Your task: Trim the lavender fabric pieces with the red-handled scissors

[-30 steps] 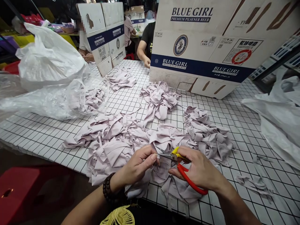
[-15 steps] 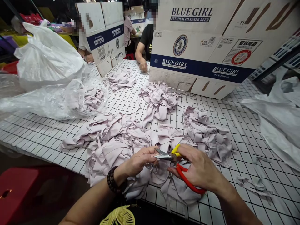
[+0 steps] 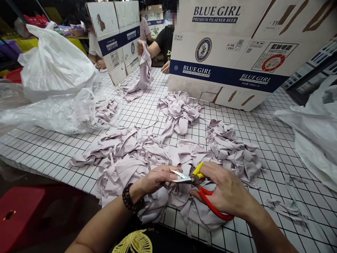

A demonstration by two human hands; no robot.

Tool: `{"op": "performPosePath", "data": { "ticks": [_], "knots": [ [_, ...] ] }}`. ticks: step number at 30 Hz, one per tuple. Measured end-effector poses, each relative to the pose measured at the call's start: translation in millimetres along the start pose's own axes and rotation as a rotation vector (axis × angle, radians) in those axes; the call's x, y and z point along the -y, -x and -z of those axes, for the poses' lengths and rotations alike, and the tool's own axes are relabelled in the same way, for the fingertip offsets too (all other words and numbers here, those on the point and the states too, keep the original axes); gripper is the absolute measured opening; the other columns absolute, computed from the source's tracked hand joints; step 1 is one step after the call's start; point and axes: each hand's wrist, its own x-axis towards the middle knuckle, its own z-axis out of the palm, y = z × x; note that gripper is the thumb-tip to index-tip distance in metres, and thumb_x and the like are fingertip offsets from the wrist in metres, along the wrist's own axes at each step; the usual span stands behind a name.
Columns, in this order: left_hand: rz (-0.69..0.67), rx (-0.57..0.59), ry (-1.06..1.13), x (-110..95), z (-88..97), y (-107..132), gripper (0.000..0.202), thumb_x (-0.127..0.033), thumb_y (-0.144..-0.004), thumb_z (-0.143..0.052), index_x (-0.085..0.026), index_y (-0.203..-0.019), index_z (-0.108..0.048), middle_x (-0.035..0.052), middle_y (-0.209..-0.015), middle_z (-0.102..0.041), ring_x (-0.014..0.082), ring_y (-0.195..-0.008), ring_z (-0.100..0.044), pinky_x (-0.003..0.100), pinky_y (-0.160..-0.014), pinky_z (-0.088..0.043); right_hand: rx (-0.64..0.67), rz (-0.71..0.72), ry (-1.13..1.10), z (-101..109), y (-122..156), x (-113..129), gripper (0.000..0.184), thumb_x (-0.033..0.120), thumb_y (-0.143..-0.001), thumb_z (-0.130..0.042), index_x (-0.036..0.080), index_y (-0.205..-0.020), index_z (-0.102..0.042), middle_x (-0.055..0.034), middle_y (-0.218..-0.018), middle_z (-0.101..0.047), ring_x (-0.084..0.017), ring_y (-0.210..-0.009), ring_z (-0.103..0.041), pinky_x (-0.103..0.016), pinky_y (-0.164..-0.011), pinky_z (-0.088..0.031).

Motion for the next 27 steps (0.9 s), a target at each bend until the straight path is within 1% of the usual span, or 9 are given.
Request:
{"op": "performPosePath", "data": {
  "ticks": [5, 8, 13, 19, 23, 27],
  "knots": [
    [0.069, -0.009, -0.01, -2.3, -0.3, 1.2, 0.022, -0.033, -0.067, -0.065, -0.013, -0.065, -0.058, 0.0005, -0.061, -0.047, 0.0115, -0.057, -0.038, 0.026, -0.056, -0.025, -0.021, 0.014, 0.009, 0.3, 0.8, 1.0, 0.027, 0.041, -0.078, -0.07, 0.02, -0.073, -0.054, -0.0011, -0.072, -0.055, -0.017, -0.066, -0.05, -0.029, -0.058, -0.039],
    [0.089, -0.014, -0.013, -3.3, -0.2, 1.8, 0.021, -0.032, -0.067, -0.064, -0.012, -0.068, -0.06, 0.0008, -0.061, -0.048, 0.0117, -0.058, -0.038, 0.026, -0.055, -0.024, -0.033, 0.013, 0.009, 1.3, 0.9, 2.3, 0.027, 0.041, -0.079, -0.069, 0.019, -0.073, -0.053, -0.0007, -0.071, -0.054, -0.016, -0.065, -0.05, -0.029, -0.057, -0.039],
    [0.076, 0.002, -0.021, -3.8, 0.7, 1.8, 0.02, -0.031, -0.067, -0.062, -0.011, -0.068, -0.06, 0.0011, -0.063, -0.048, 0.0113, -0.059, -0.037, 0.026, -0.055, -0.023, -0.036, 0.006, 0.011, 4.1, 1.1, 4.7, 0.025, 0.04, -0.079, -0.068, 0.02, -0.073, -0.054, -0.0002, -0.071, -0.055, -0.016, -0.065, -0.051, -0.028, -0.056, -0.039],
    [0.047, 0.022, -0.037, -2.1, 1.9, 1.2, 0.024, -0.035, -0.071, -0.06, -0.014, -0.063, -0.052, -0.001, -0.06, -0.044, 0.0108, -0.058, -0.035, 0.026, -0.057, -0.025, -0.048, 0.003, 0.023, 7.8, 4.3, 6.4, 0.024, 0.04, -0.08, -0.068, 0.021, -0.073, -0.054, 0.0003, -0.069, -0.056, -0.016, -0.063, -0.053, -0.027, -0.055, -0.04],
    [0.062, 0.015, -0.043, -4.0, 0.6, 0.3, 0.029, -0.04, -0.071, -0.062, -0.014, -0.064, -0.052, -0.0017, -0.058, -0.043, 0.0109, -0.057, -0.033, 0.026, -0.056, -0.023, -0.033, -0.022, 0.024, 9.0, 8.0, 6.7, 0.022, 0.041, -0.081, -0.067, 0.021, -0.079, -0.058, -0.0008, -0.072, -0.059, -0.017, -0.066, -0.055, -0.028, -0.057, -0.042],
    [0.072, 0.015, -0.04, -5.2, -0.4, -0.3, 0.028, -0.04, -0.07, -0.064, -0.014, -0.064, -0.053, -0.0012, -0.059, -0.045, 0.0112, -0.057, -0.034, 0.027, -0.056, -0.022, -0.042, -0.036, 0.04, 8.4, 9.1, 6.5, 0.024, 0.043, -0.081, -0.066, 0.021, -0.078, -0.058, -0.0017, -0.072, -0.06, -0.018, -0.066, -0.055, -0.029, -0.056, -0.043]
  ]
}}
